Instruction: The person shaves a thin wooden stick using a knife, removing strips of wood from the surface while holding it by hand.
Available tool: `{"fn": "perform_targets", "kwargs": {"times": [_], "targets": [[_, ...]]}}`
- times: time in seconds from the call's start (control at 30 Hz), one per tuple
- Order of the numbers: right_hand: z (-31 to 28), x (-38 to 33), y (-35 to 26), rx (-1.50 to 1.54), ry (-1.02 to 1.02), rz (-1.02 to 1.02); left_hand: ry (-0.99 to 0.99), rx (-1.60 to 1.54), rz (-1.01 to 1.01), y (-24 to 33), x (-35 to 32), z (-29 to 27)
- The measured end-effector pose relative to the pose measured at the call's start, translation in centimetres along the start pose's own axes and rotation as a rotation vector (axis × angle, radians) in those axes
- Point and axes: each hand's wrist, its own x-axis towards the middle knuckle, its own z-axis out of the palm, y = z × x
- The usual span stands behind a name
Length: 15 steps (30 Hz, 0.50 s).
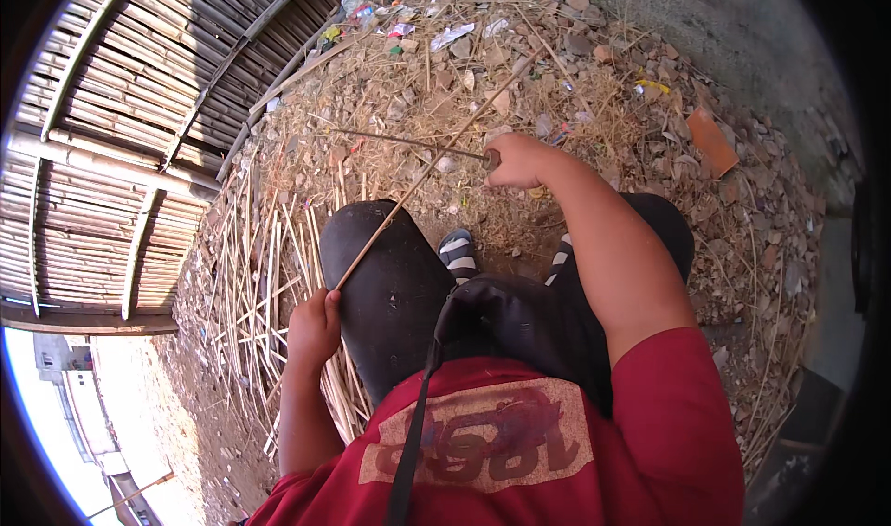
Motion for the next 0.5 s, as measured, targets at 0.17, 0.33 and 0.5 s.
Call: {"fn": "perform_targets", "kwargs": {"times": [0.17,0.33,0.5], "targets": [[1.3,0.6,-1.0,-0.014,0.034,0.038,-0.038,-0.033,-0.028,-0.5,-0.2,-0.2],[1.4,0.2,-2.6,-0.112,-0.105,0.005,-0.029,0.025,-0.069,-0.6,-0.5,0.1],[1.3,0.7,-0.5,-0.074,0.036,0.152,-0.067,0.029,-0.061,-0.7,-0.7,-1.0]]}}
